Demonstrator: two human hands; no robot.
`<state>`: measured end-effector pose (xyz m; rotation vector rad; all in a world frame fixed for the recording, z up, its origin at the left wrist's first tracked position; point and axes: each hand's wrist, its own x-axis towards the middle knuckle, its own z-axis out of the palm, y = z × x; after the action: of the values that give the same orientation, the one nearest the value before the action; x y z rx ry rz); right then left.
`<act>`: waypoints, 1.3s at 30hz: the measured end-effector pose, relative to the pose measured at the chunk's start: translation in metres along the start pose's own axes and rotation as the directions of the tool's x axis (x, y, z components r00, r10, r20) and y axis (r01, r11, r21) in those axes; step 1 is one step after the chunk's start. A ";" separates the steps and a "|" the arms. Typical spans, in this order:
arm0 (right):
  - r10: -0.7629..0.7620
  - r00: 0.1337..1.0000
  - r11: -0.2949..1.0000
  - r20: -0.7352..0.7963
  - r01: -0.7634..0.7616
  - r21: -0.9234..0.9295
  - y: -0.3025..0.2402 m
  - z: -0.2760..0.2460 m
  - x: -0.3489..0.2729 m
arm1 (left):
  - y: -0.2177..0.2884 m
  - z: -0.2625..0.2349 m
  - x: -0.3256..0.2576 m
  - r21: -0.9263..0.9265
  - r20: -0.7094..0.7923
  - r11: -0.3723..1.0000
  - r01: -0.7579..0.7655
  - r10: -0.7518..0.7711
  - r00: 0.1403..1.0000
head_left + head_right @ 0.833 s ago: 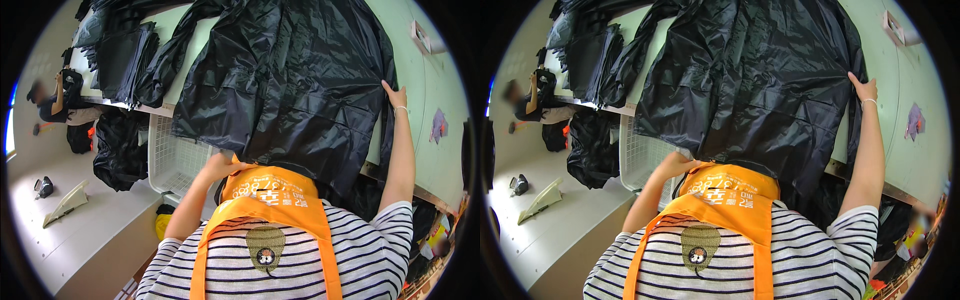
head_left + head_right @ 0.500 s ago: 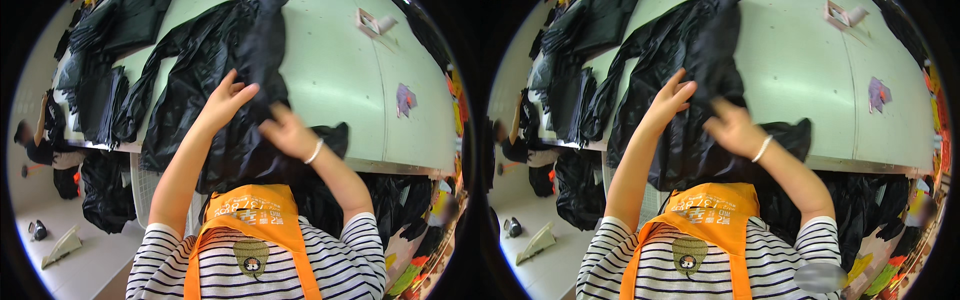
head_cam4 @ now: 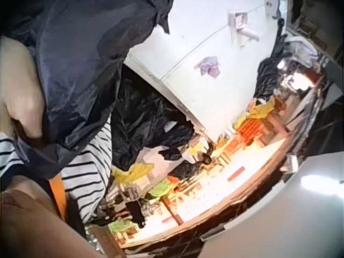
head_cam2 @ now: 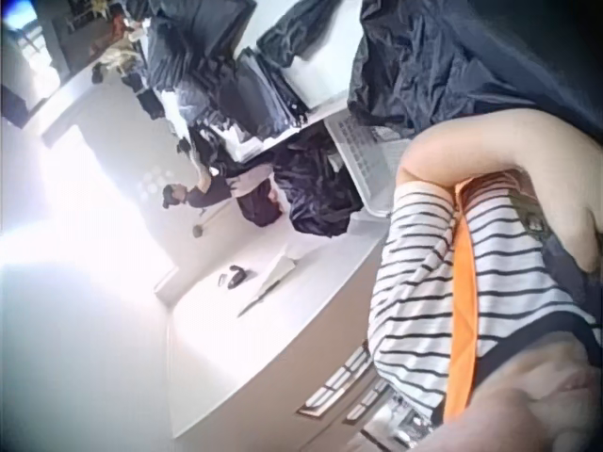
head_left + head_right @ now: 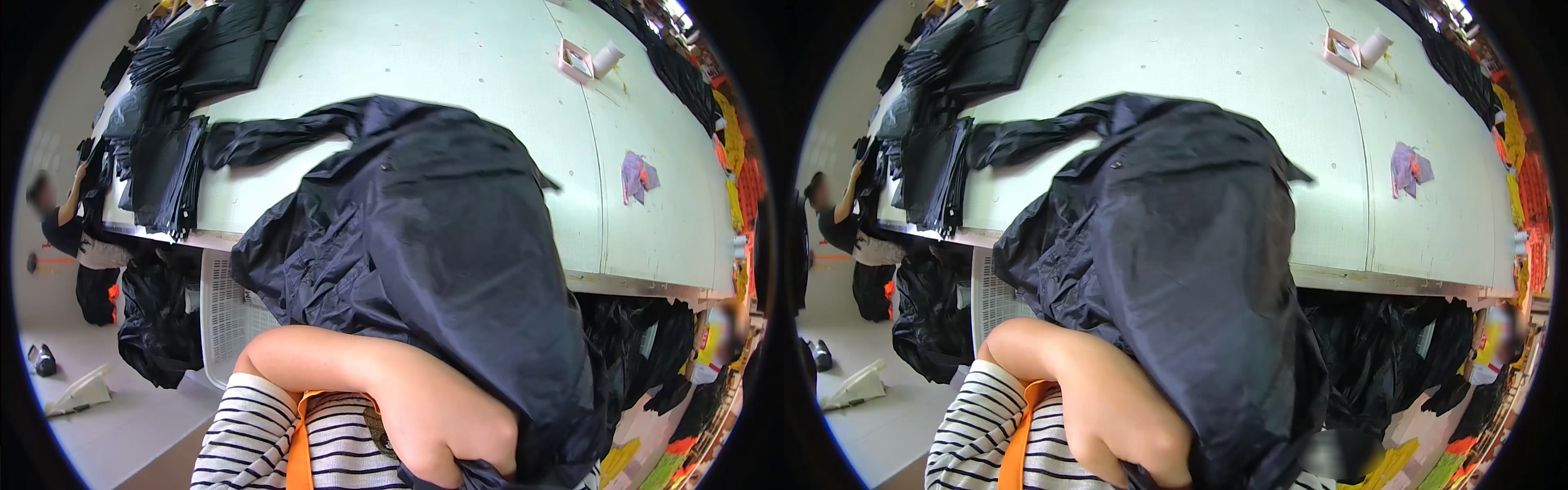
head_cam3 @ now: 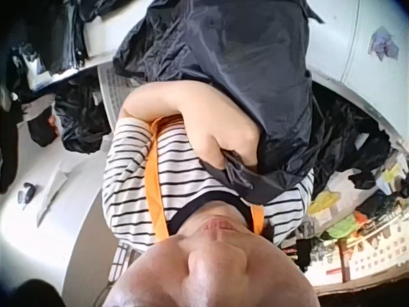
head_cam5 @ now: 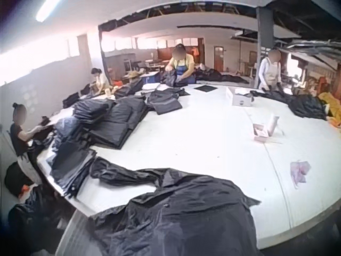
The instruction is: The person folds a black jacket on a table. They smooth the jacket, fold the sleeves inward, fold the body in half, and then fold it again into a compact rectangle. The folded jacket is placed on a stack of similar folded jackets.
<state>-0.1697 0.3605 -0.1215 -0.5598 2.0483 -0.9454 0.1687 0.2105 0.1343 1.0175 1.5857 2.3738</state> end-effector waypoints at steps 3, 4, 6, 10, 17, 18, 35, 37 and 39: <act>0.087 0.991 0.996 -0.097 -0.087 0.011 0.043 -0.034 -0.045 | 0.004 -0.004 0.021 -0.044 0.039 0.997 -0.064 0.066 0.997; 0.099 0.987 0.995 -0.125 -0.098 0.012 0.050 -0.044 -0.059 | -0.006 0.001 0.029 -0.081 0.043 0.991 -0.104 0.107 0.993; 0.090 0.977 0.996 -0.195 -0.088 0.017 0.047 -0.064 -0.082 | -0.005 0.005 0.041 -0.042 0.139 0.993 -0.113 0.117 0.983; -0.013 0.939 1.000 -0.344 0.009 -0.016 -0.005 -0.113 -0.115 | 0.011 0.014 0.041 -0.071 0.185 0.982 -0.173 0.183 0.965; -0.390 0.793 0.920 -0.467 0.358 -0.159 -0.213 -0.169 -0.134 | 0.074 0.022 -0.030 0.431 -0.312 0.903 -0.011 0.160 0.937; -0.453 0.765 0.890 -0.458 0.422 -0.174 -0.254 -0.164 -0.128 | 0.087 0.027 -0.050 0.485 -0.410 0.848 0.213 0.006 0.912; -0.767 0.367 0.533 0.526 0.822 0.203 -0.479 0.459 0.150 | -0.058 0.125 -0.306 -0.057 -0.635 0.972 0.226 0.139 -0.760; -0.723 0.354 0.363 0.594 0.925 -0.110 -0.388 0.458 0.144 | -0.109 0.113 -0.366 -0.130 -0.554 0.946 0.296 0.179 -0.813; -0.539 0.531 0.162 0.654 0.827 -0.538 -0.312 0.427 0.116 | -0.152 0.115 -0.412 -0.249 -0.451 0.929 0.275 0.140 -0.882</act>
<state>0.1261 -0.0931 -0.1069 -2.2267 1.7506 -0.1591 0.5120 0.1885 -0.1616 1.8957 -0.7666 -1.0765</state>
